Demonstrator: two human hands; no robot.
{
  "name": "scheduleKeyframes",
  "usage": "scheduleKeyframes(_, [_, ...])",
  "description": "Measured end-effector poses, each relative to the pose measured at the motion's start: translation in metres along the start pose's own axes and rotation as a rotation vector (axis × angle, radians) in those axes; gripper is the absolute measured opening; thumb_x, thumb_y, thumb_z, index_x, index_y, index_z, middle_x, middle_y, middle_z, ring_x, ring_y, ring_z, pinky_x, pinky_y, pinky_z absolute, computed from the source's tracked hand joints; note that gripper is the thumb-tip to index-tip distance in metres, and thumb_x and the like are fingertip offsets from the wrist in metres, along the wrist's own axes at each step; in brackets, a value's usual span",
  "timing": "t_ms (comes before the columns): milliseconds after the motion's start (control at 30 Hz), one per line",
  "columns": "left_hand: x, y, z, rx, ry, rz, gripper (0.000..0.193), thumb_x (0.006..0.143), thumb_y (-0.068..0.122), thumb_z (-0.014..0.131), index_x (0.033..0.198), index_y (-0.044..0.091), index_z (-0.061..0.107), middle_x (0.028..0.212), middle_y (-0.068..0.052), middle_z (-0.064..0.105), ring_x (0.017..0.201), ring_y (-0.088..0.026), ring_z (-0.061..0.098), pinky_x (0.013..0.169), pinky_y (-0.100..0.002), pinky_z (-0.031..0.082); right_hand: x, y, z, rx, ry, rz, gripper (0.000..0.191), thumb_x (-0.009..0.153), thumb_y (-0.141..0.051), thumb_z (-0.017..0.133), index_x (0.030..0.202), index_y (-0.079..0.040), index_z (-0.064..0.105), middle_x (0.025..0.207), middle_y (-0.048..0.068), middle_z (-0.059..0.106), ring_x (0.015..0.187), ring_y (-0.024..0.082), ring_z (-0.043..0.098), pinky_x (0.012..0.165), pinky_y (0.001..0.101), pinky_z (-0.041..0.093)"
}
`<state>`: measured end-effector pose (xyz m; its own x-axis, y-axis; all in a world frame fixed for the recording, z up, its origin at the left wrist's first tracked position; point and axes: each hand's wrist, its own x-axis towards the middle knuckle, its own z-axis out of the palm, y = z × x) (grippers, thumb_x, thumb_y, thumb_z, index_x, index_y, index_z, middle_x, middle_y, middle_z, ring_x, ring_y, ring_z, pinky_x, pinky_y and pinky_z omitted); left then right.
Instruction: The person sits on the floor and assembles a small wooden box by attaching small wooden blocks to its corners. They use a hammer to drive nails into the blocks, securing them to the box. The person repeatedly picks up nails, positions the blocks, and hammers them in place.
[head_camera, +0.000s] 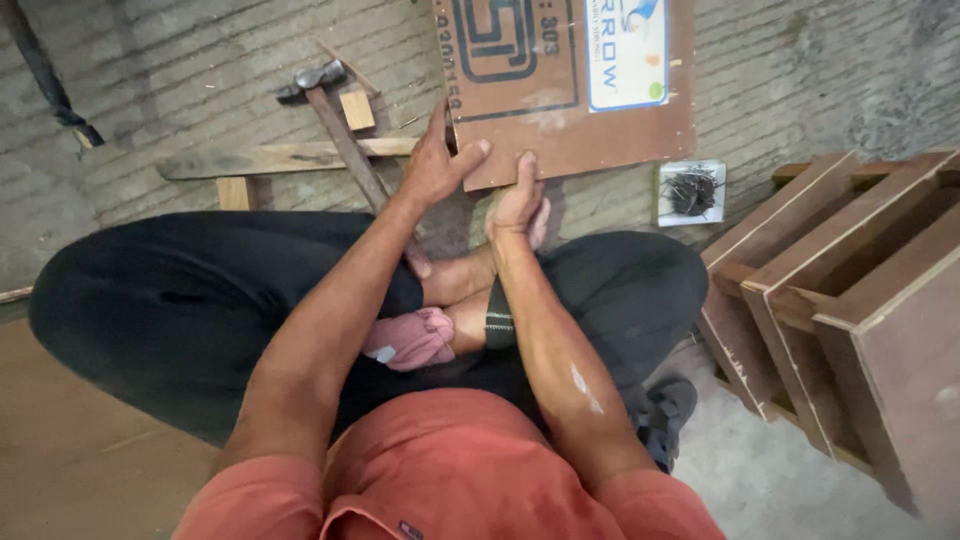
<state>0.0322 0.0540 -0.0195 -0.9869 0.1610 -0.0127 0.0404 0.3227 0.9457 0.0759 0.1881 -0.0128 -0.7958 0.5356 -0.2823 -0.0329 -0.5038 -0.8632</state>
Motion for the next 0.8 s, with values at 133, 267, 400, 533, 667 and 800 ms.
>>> scheduleKeyframes(133, [-0.003,-0.004,0.005,-0.071,-0.024,-0.183,0.098,0.089,0.046,0.078,0.158,-0.003,0.029,0.140,-0.025,0.063,0.127,-0.032,0.065,0.108,-0.040,0.050,0.004,0.005,-0.008,-0.112,0.052,0.074,0.061,0.102,-0.042,0.055,0.138,0.007,0.055,0.132,0.020,0.061,0.118,0.032,0.059,0.102,0.0430,0.048])
scheduleKeyframes(267, [-0.002,0.000,0.011,-0.466,-0.087,-0.067,0.096,0.092,0.029,0.080,0.158,-0.006,0.020,0.144,-0.025,0.057,0.128,-0.029,0.064,0.106,-0.038,0.054,0.009,-0.004,-0.009,-0.135,0.037,-0.100,0.054,0.101,-0.035,0.063,0.138,0.004,0.055,0.137,0.014,0.060,0.124,0.024,0.056,0.108,0.0385,0.045])
scheduleKeyframes(400, [-0.006,0.005,0.011,-0.285,-0.037,-0.084,0.095,0.095,0.023,0.080,0.161,-0.006,0.019,0.141,-0.023,0.062,0.122,-0.027,0.068,0.103,-0.037,0.056,-0.003,-0.015,-0.004,-0.103,0.023,-0.043,0.055,0.101,-0.035,0.063,0.137,0.006,0.056,0.133,0.015,0.063,0.120,0.025,0.058,0.104,0.0379,0.045])
scheduleKeyframes(533, [-0.007,0.004,0.014,-0.278,-0.026,-0.160,0.099,0.092,0.023,0.080,0.159,-0.006,0.014,0.129,-0.021,0.068,0.111,-0.025,0.071,0.091,-0.035,0.059,-0.013,-0.025,0.002,-0.097,0.105,0.080,0.065,0.095,-0.037,0.066,0.143,0.004,0.049,0.132,0.016,0.061,0.113,0.025,0.057,0.097,0.0404,0.046])
scheduleKeyframes(667, [-0.006,-0.001,0.017,-0.333,-0.040,-0.167,0.098,0.092,0.023,0.076,0.161,-0.005,0.014,0.120,-0.020,0.070,0.098,-0.023,0.071,0.079,-0.032,0.058,-0.023,-0.053,-0.005,-0.097,0.159,0.227,0.085,0.086,-0.025,0.078,0.149,0.002,0.028,0.144,0.016,0.060,0.132,0.023,0.056,0.110,0.0337,0.041])
scheduleKeyframes(800, [-0.007,-0.008,0.018,-0.245,-0.031,-0.142,0.098,0.097,0.021,0.078,0.162,-0.007,0.011,0.124,-0.018,0.070,0.106,-0.021,0.072,0.087,-0.031,0.059,-0.026,-0.147,-0.079,-0.112,-0.310,0.247,0.076,0.094,-0.009,0.067,0.158,0.000,0.029,0.152,0.015,0.052,0.142,0.026,0.050,0.116,0.0364,0.043])
